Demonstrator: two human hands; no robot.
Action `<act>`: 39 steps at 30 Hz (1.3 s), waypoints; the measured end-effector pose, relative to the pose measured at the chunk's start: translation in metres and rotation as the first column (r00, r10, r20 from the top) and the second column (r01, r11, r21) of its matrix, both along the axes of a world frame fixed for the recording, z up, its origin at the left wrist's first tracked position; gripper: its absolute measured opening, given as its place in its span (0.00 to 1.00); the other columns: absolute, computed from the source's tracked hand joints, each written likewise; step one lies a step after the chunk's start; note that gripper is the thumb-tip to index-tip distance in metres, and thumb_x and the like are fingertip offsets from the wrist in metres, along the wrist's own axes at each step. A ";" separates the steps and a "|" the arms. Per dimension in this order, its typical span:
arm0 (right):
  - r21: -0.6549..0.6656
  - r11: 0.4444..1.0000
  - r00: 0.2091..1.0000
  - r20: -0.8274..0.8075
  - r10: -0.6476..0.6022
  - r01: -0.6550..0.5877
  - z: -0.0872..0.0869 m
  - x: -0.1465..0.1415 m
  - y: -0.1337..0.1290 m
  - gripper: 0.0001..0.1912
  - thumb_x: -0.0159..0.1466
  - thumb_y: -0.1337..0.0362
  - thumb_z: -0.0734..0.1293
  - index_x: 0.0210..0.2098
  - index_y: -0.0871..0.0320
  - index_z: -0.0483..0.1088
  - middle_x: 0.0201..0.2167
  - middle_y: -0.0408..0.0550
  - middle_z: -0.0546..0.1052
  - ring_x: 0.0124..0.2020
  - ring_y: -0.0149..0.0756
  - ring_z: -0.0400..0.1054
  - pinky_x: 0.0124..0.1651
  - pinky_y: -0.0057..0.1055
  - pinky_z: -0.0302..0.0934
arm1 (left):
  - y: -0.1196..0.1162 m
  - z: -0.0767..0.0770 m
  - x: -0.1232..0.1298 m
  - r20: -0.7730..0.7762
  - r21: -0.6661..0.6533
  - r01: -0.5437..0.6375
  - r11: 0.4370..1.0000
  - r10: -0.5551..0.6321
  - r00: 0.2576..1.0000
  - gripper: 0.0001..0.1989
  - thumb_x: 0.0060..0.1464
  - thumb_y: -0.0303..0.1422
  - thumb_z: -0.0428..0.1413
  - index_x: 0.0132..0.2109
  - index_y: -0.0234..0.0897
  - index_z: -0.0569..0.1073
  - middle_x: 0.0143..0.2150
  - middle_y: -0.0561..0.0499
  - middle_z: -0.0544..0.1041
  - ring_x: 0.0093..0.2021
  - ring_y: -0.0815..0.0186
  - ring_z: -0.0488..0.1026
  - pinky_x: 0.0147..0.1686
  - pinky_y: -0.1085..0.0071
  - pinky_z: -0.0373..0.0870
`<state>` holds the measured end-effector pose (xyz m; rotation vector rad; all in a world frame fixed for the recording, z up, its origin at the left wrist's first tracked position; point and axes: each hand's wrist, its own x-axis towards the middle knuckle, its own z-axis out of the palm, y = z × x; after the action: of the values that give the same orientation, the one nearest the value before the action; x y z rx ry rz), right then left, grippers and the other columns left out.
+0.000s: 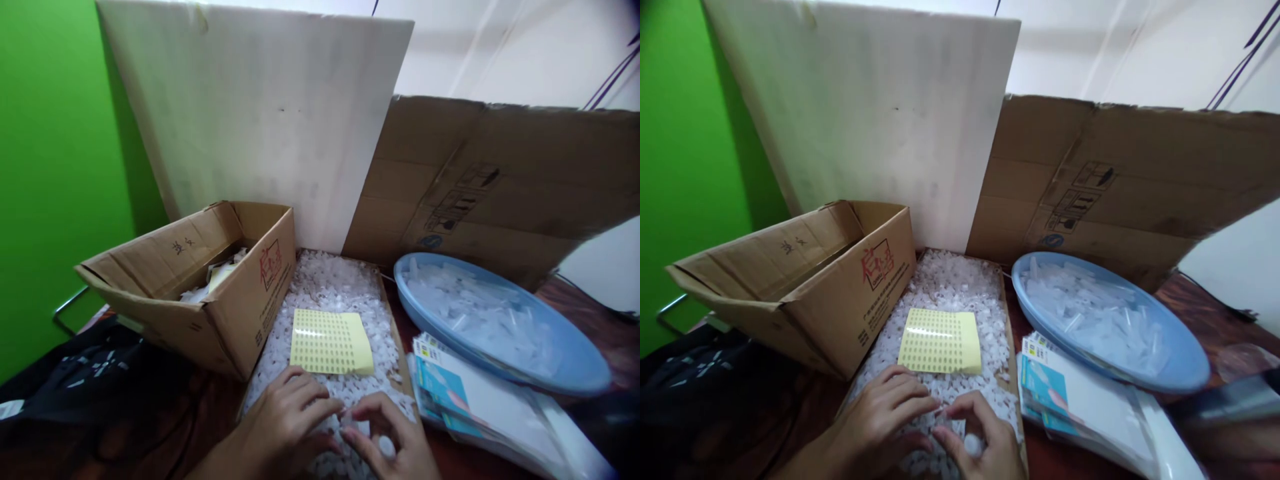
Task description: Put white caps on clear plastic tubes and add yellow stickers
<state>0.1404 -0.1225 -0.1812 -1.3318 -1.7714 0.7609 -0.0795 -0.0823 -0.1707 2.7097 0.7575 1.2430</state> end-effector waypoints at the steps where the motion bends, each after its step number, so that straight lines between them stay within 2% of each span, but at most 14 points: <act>1: -0.013 1.000 1.000 0.012 0.014 -0.014 0.000 -0.001 -0.001 0.12 0.66 0.52 0.71 0.36 0.55 0.74 0.26 0.42 0.76 0.23 0.31 0.69 0.28 0.22 0.65 | -0.001 0.000 0.000 -0.009 0.002 0.009 1.000 -0.009 1.000 0.17 0.68 0.45 0.53 0.50 0.36 0.74 0.37 0.50 0.81 0.35 0.63 0.76 0.41 0.64 0.68; 6: 0.057 0.997 0.995 0.085 0.049 -0.054 0.003 -0.006 -0.006 0.08 0.68 0.57 0.69 0.37 0.54 0.74 0.24 0.39 0.74 0.20 0.30 0.66 0.25 0.22 0.61 | -0.007 -0.002 0.000 -0.056 -0.027 0.057 0.998 -0.058 0.997 0.08 0.70 0.33 0.52 0.46 0.34 0.73 0.33 0.51 0.79 0.31 0.64 0.74 0.40 0.65 0.68; 9: 0.149 0.986 0.990 0.128 0.051 -0.070 0.011 -0.005 -0.004 0.07 0.69 0.57 0.68 0.43 0.53 0.74 0.32 0.42 0.78 0.28 0.32 0.73 0.34 0.22 0.69 | -0.007 -0.002 0.000 -0.010 -0.051 0.030 0.998 -0.031 0.999 0.07 0.70 0.30 0.51 0.49 0.33 0.73 0.34 0.50 0.80 0.31 0.64 0.74 0.40 0.65 0.68; 11: 0.236 0.969 0.983 0.177 0.038 -0.080 0.016 -0.003 -0.001 0.13 0.70 0.61 0.67 0.54 0.52 0.72 0.44 0.47 0.78 0.43 0.36 0.77 0.48 0.25 0.72 | -0.006 0.000 0.000 0.045 -0.055 -0.015 0.998 0.018 0.999 0.08 0.70 0.29 0.50 0.51 0.33 0.73 0.35 0.49 0.81 0.32 0.63 0.75 0.39 0.66 0.69; 13: 0.302 0.942 0.967 0.247 0.069 -0.145 0.015 -0.001 0.002 0.21 0.71 0.68 0.63 0.63 0.53 0.66 0.53 0.53 0.74 0.54 0.38 0.74 0.56 0.27 0.70 | -0.005 0.002 0.000 0.076 -0.061 -0.050 0.997 0.055 0.996 0.09 0.70 0.28 0.51 0.52 0.34 0.72 0.37 0.48 0.81 0.33 0.62 0.76 0.38 0.67 0.69; 17: 0.339 0.891 0.917 0.358 0.175 -0.301 0.004 0.001 0.005 0.33 0.70 0.76 0.56 0.73 0.56 0.55 0.57 0.59 0.69 0.54 0.37 0.74 0.56 0.26 0.70 | -0.005 0.003 0.000 0.088 -0.094 -0.094 0.991 0.102 0.991 0.11 0.69 0.27 0.51 0.55 0.36 0.72 0.41 0.47 0.81 0.37 0.61 0.77 0.38 0.67 0.71; 20: 0.355 0.886 0.916 0.369 0.160 -0.297 -0.002 0.001 0.005 0.35 0.70 0.76 0.55 0.75 0.55 0.51 0.54 0.58 0.70 0.51 0.36 0.74 0.54 0.27 0.71 | -0.005 0.001 -0.001 0.077 -0.124 -0.116 0.985 0.126 0.989 0.12 0.69 0.27 0.50 0.55 0.37 0.73 0.42 0.46 0.81 0.39 0.60 0.77 0.39 0.67 0.72; 24: 0.426 0.866 0.939 0.321 0.126 -0.261 0.002 -0.002 0.004 0.30 0.70 0.76 0.58 0.70 0.56 0.59 0.48 0.54 0.75 0.48 0.35 0.75 0.51 0.25 0.71 | -0.006 -0.001 -0.002 0.043 -0.143 -0.090 0.986 0.097 0.994 0.12 0.69 0.27 0.51 0.56 0.37 0.72 0.43 0.45 0.81 0.40 0.60 0.77 0.40 0.66 0.73; 26: 0.453 0.870 0.968 0.234 0.094 -0.195 0.005 -0.002 0.004 0.22 0.69 0.75 0.62 0.60 0.56 0.66 0.45 0.51 0.76 0.45 0.35 0.76 0.49 0.23 0.71 | -0.007 -0.002 -0.002 0.019 -0.136 -0.059 0.989 0.062 0.998 0.13 0.69 0.27 0.50 0.57 0.38 0.72 0.42 0.45 0.81 0.39 0.60 0.77 0.40 0.66 0.74; 29: 0.467 0.876 0.992 0.102 0.080 -0.119 0.008 0.000 0.003 0.12 0.67 0.75 0.65 0.47 0.55 0.68 0.39 0.48 0.76 0.41 0.34 0.76 0.47 0.23 0.71 | -0.008 -0.001 -0.004 0.008 -0.165 -0.043 0.985 0.045 0.999 0.13 0.68 0.27 0.51 0.57 0.38 0.72 0.43 0.45 0.81 0.40 0.60 0.78 0.41 0.66 0.75; 32: 0.459 0.878 0.991 0.089 0.104 -0.134 0.012 0.001 0.001 0.11 0.67 0.75 0.67 0.45 0.55 0.68 0.40 0.49 0.75 0.43 0.35 0.75 0.47 0.25 0.70 | -0.009 0.004 -0.006 0.044 -0.272 0.010 0.962 0.002 0.999 0.12 0.68 0.31 0.54 0.57 0.39 0.73 0.45 0.46 0.81 0.43 0.61 0.79 0.43 0.68 0.77; 35: 0.454 0.877 0.987 0.085 0.133 -0.157 0.017 -0.002 -0.003 0.10 0.67 0.74 0.68 0.45 0.55 0.69 0.40 0.49 0.75 0.42 0.34 0.75 0.45 0.25 0.70 | -0.013 0.010 -0.007 0.163 -0.383 0.102 0.918 -0.042 0.986 0.08 0.67 0.34 0.56 0.51 0.40 0.76 0.42 0.50 0.83 0.42 0.66 0.81 0.44 0.76 0.77; 38: 0.472 0.870 0.988 0.027 0.151 -0.146 0.017 -0.004 -0.004 0.03 0.70 0.65 0.68 0.42 0.56 0.70 0.35 0.48 0.76 0.35 0.33 0.74 0.37 0.24 0.68 | -0.015 0.013 -0.009 0.202 -0.466 0.060 0.883 0.040 0.979 0.08 0.64 0.34 0.60 0.49 0.44 0.77 0.43 0.54 0.84 0.43 0.68 0.83 0.45 0.82 0.76; 39: 0.450 0.883 0.990 0.026 0.138 -0.135 0.015 -0.004 -0.004 0.06 0.71 0.60 0.68 0.42 0.57 0.72 0.32 0.46 0.76 0.31 0.32 0.73 0.33 0.23 0.66 | -0.016 0.013 -0.010 0.209 -0.475 0.074 0.877 0.030 0.977 0.08 0.63 0.33 0.61 0.50 0.45 0.77 0.44 0.55 0.84 0.44 0.68 0.83 0.46 0.82 0.76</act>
<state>0.1361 -0.1266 -0.1659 -0.8983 -1.9045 0.3854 -0.0896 -0.0978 -0.1575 2.1437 0.8676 1.1271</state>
